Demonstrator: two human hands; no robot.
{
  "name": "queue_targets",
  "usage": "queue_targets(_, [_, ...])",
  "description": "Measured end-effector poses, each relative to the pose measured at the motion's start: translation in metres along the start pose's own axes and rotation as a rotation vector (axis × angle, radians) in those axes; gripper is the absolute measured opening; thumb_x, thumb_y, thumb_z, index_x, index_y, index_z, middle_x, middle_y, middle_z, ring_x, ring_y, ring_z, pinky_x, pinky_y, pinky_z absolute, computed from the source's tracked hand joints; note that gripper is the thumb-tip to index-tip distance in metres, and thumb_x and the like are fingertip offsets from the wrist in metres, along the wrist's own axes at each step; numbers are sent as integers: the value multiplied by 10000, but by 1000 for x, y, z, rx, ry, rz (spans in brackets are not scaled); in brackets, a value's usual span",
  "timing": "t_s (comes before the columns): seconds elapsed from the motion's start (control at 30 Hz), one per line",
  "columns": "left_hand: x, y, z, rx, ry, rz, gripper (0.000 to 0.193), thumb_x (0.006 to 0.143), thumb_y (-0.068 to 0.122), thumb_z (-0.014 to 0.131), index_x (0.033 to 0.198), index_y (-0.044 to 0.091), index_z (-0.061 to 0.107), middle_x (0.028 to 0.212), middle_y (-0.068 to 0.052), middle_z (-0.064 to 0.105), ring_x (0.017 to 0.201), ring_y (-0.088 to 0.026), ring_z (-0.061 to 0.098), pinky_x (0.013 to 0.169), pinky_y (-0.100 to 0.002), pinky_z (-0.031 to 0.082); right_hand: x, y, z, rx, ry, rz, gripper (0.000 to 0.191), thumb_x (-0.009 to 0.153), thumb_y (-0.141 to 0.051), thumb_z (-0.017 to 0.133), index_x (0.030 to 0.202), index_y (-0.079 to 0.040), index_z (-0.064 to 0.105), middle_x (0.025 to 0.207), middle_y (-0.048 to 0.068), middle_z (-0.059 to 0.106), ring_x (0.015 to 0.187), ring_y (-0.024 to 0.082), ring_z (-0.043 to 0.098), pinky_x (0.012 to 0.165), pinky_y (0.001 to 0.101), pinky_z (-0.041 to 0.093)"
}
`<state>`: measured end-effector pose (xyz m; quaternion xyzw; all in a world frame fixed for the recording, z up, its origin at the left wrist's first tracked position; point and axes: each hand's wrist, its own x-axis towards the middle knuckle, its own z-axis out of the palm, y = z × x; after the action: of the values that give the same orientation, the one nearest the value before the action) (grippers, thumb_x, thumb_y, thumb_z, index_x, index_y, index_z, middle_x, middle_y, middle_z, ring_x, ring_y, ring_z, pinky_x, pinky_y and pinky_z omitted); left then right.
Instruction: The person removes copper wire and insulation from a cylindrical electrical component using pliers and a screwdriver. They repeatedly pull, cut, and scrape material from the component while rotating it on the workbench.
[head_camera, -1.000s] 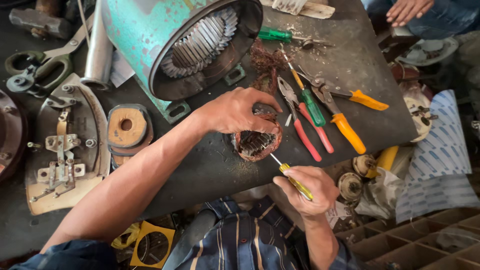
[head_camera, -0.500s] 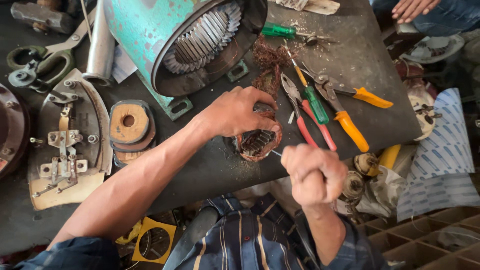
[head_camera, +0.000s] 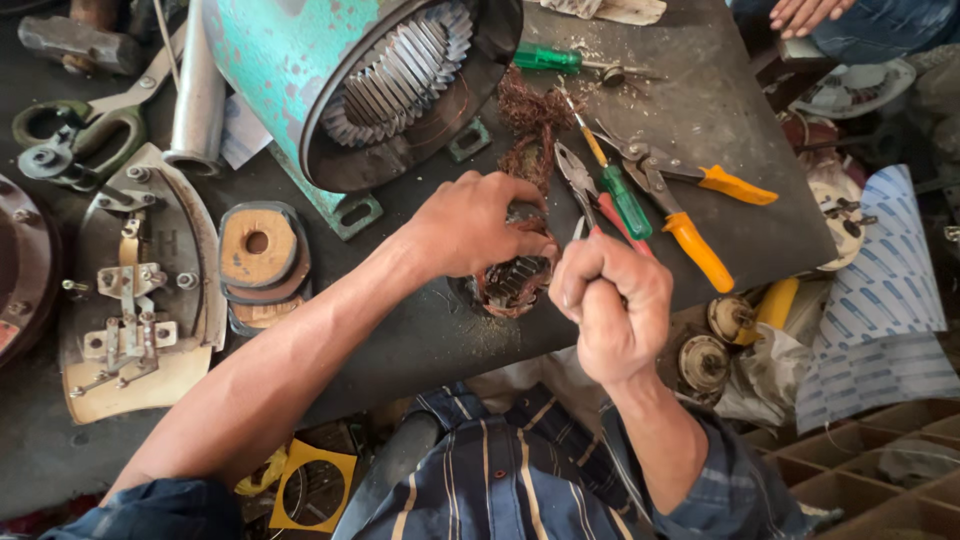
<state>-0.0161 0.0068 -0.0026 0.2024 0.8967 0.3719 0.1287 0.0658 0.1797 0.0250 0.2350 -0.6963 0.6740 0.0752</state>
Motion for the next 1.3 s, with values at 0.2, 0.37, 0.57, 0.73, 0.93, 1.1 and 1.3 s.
queue_targets(0.2, [2, -7, 10, 5, 83, 52, 547, 803, 484, 734, 1264, 190, 719, 1174, -160, 722, 1187, -362, 617, 1007, -467, 475, 9, -6, 6, -261, -76, 40, 203, 832, 92, 379, 739, -21, 518, 672, 11, 519, 553, 63, 431, 510, 246, 323])
queue_targets(0.37, [2, -6, 13, -8, 37, 7, 580, 789, 477, 730, 1288, 185, 695, 1201, -182, 705, 1209, -359, 606, 1021, -458, 466, 14, -6, 1, -268, -145, 51, 201, 830, 101, 384, 751, -14, 528, 668, 9, 510, 560, 69, 451, 520, 253, 350])
queue_targets(0.57, [-3, 3, -18, 43, 26, 2, 683, 725, 561, 802, 1274, 169, 692, 1172, -240, 679, 1159, -402, 613, 1010, -460, 462, -8, 3, -12, 94, 33, -127, 163, 899, 115, 400, 828, 71, 540, 666, 65, 503, 568, 123, 445, 470, 270, 356])
queue_targets(0.73, [-2, -6, -42, -5, 57, -73, 747, 706, 569, 808, 1277, 108, 674, 1100, -221, 751, 1068, -368, 724, 987, -439, 530, -5, 16, -44, 346, 447, -345, 200, 952, 70, 530, 773, -20, 522, 652, 84, 552, 470, 143, 482, 460, 306, 411])
queue_targets(0.93, [1, -20, -33, 27, 54, 29, 740, 722, 655, 775, 1242, 133, 715, 1090, -210, 740, 1058, -401, 699, 963, -478, 515, 33, 51, -57, -900, 108, -602, 106, 843, -8, 654, 856, -109, 623, 859, 77, 668, 766, 268, 597, 783, 411, 448])
queue_targets(1.1, [2, -37, -19, 80, 253, 135, 740, 798, 682, 768, 1216, 73, 729, 1050, -260, 718, 1005, -462, 673, 867, -537, 517, 45, 54, -47, -1220, -291, -367, 281, 740, -58, 773, 1007, -33, 690, 1092, 95, 698, 1019, 322, 633, 890, 442, 471])
queue_targets(1.3, [-3, -42, -30, 444, 668, 466, 565, 939, 521, 834, 1150, 7, 737, 929, -167, 715, 849, -370, 682, 743, -472, 543, 21, 44, -82, -1097, -89, -245, 300, 866, -49, 773, 1159, -44, 705, 1184, 117, 686, 1118, 344, 627, 1013, 443, 489])
